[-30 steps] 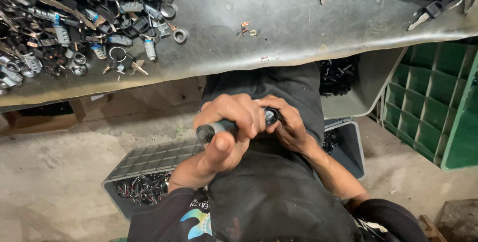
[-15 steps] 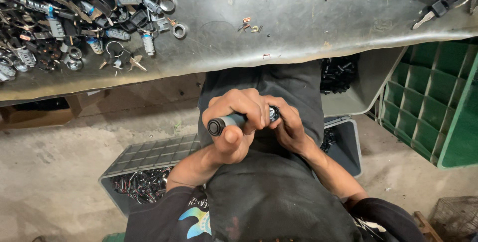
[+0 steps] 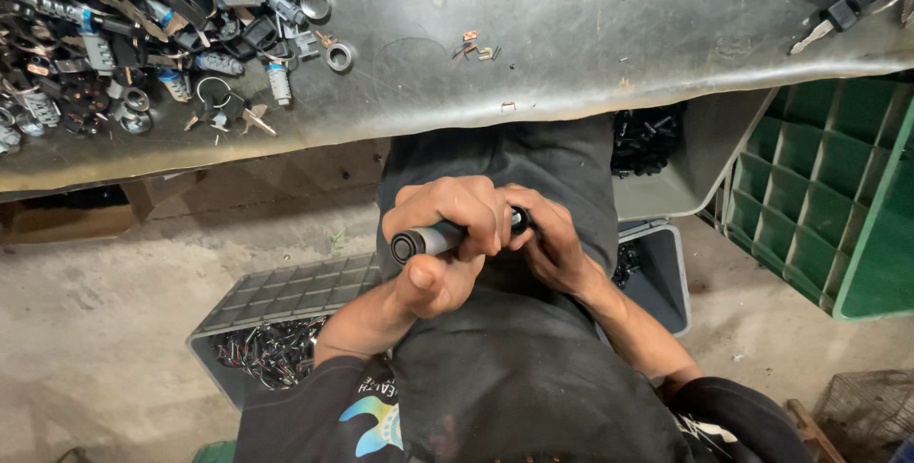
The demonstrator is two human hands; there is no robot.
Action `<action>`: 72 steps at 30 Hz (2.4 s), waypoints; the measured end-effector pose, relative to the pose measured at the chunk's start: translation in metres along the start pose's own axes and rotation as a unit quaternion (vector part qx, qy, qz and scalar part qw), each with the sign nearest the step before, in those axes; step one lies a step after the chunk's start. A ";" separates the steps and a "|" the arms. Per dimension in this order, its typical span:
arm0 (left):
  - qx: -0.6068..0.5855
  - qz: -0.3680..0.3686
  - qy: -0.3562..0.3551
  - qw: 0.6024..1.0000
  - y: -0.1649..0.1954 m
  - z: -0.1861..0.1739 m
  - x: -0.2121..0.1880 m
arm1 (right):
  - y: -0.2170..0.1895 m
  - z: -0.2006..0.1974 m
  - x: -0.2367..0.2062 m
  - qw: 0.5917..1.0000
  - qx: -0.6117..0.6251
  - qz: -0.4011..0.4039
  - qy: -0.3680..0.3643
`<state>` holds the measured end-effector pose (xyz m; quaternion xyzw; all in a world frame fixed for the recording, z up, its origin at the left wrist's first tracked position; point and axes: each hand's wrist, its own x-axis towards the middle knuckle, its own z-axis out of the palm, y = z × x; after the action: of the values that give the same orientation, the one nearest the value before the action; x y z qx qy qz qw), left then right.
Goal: The person sits at a workbench covered with piles of lock cylinders and keys. They pick up a lock cylinder, insert a handheld turning tool into it, twist the tool to operate the lock, then place the cylinder aside and reach for the next one, repeating this check across many cylinders.
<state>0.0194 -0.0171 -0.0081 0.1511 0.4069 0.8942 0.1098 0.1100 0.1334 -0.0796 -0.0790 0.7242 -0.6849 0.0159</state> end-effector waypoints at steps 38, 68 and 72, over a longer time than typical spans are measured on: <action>-0.063 -0.076 -0.011 0.995 0.014 0.013 0.005 | 0.065 0.005 -0.082 0.988 -0.036 -0.022 0.150; -0.115 -0.254 0.038 0.960 -0.001 0.003 0.006 | 0.045 -0.004 -0.065 0.987 -0.151 -0.032 0.036; -0.176 -0.247 0.045 0.952 0.010 0.004 0.016 | 0.032 -0.001 -0.057 0.989 -0.112 -0.040 0.082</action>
<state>0.0052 -0.0161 0.0049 -0.0168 0.2724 0.9022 0.3338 0.1631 0.1433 -0.1166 -0.0526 0.7917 -0.6034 -0.0795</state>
